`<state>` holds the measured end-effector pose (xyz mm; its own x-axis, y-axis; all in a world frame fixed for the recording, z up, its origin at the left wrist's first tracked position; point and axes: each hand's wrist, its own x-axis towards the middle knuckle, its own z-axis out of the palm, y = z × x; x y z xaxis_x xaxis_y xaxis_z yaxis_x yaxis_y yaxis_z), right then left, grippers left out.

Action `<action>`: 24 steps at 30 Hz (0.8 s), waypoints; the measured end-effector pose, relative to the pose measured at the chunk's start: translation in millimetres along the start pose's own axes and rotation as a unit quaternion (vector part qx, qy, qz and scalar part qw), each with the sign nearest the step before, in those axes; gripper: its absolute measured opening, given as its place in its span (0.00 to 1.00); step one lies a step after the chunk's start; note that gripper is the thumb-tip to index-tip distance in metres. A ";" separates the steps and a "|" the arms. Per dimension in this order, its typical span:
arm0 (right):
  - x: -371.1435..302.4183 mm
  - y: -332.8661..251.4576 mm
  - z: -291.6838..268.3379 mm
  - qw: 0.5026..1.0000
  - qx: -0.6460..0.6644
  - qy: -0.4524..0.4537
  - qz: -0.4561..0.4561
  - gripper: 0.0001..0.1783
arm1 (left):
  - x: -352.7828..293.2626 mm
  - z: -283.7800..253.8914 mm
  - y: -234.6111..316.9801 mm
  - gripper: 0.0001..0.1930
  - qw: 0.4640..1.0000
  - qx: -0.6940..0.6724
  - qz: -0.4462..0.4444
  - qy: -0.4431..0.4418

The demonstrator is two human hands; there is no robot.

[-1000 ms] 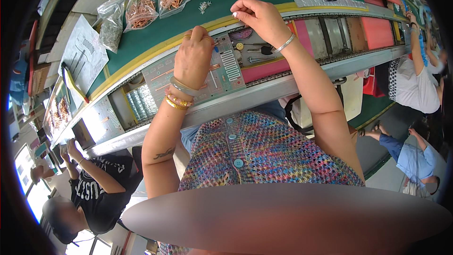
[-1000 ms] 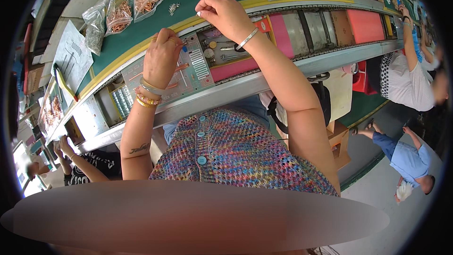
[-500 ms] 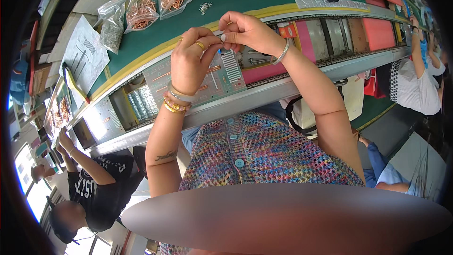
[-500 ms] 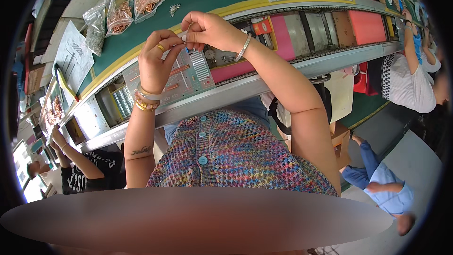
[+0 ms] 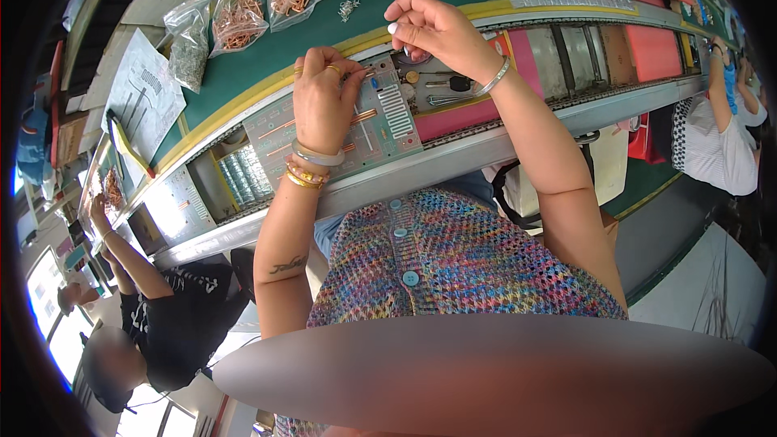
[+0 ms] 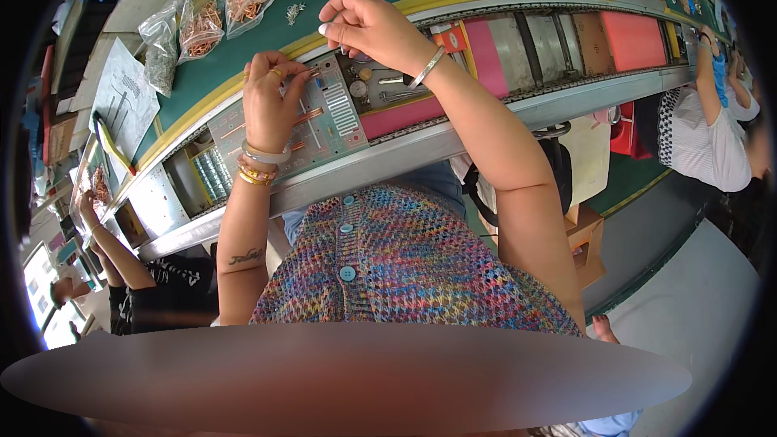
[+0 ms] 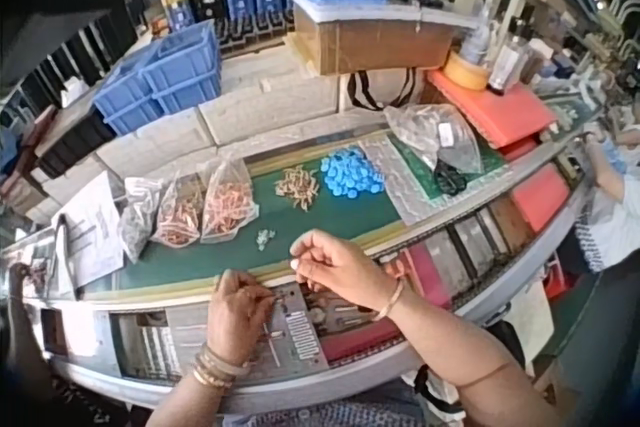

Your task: Manually assemble small metal and plastic components onto a base plate following a reference diagram.

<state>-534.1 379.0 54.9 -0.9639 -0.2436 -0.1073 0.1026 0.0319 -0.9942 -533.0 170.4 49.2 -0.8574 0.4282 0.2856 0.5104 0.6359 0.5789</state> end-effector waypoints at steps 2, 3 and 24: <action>0.7 3.2 1.1 1.000 -0.005 -0.001 -0.007 0.11 | -0.3 1.8 0.8 0.05 0.999 0.030 0.022 0.006; 0.6 4.4 1.3 1.000 -0.011 -0.003 -0.014 0.11 | -0.8 1.9 2.1 0.06 0.999 0.034 0.020 0.008; -2.0 -2.6 -4.6 0.999 -0.017 -0.028 -0.023 0.09 | -13.1 -12.5 12.7 0.13 0.968 0.211 0.119 -0.060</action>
<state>-533.5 383.9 57.6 -0.9524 -0.2985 -0.0619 0.0484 0.0525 -0.9974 -516.1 164.8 62.4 -0.7115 0.6500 0.2668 0.6957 0.7050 0.1379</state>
